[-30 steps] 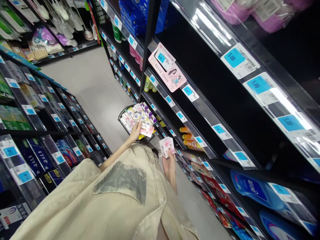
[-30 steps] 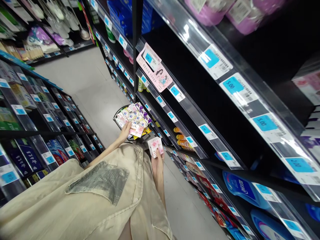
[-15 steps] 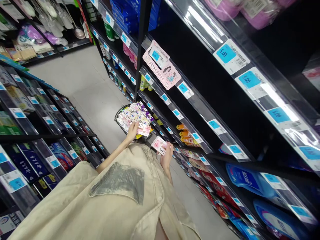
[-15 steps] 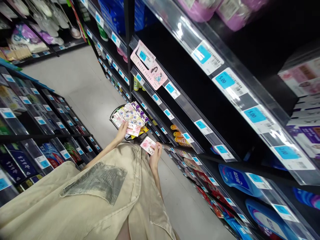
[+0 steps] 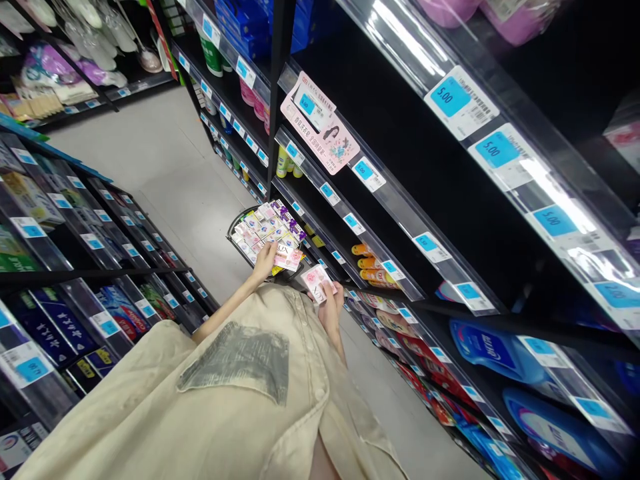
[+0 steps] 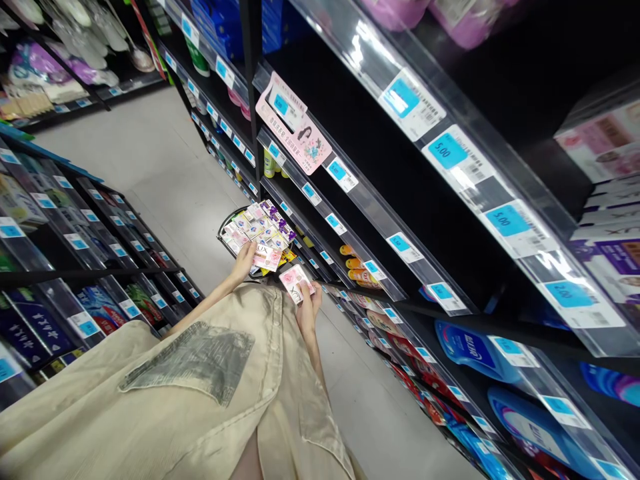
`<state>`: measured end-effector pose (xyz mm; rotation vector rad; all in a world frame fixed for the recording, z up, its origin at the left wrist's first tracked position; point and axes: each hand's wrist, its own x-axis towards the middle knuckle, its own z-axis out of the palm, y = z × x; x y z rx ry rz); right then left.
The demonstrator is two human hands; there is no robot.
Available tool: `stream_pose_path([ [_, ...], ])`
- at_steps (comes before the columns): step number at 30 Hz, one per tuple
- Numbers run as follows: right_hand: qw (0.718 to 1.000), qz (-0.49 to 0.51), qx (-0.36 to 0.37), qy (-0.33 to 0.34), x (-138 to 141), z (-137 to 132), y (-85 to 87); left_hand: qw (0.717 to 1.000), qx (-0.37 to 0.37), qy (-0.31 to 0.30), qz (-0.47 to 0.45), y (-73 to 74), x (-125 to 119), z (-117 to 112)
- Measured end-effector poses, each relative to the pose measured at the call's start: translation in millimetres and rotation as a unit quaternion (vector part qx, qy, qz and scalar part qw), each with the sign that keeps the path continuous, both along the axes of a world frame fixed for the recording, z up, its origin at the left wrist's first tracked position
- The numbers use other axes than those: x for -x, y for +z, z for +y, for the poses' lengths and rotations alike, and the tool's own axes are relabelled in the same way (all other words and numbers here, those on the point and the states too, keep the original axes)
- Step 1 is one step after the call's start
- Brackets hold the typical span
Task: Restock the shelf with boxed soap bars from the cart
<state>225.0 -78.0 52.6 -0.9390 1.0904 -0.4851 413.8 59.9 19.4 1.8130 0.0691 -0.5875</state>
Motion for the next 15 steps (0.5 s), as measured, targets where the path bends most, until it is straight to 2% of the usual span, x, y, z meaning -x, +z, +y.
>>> stream_pose_path([
  [4, 0.994, -0.019, -0.102, -0.023, 5, -4, -7.3, 1.000, 0.000, -0.001, -0.003, -0.8, 1, -1],
  [10, 0.985, -0.053, -0.164, -0.018, 9, -2, -20.1, 1.000, 0.005, -0.007, -0.009, -5.2, 3, 3],
  [15, 0.975, -0.108, -0.195, -0.021, 10, -1, -16.5, 1.000, 0.001, -0.009, -0.020, -4.9, 3, 3],
])
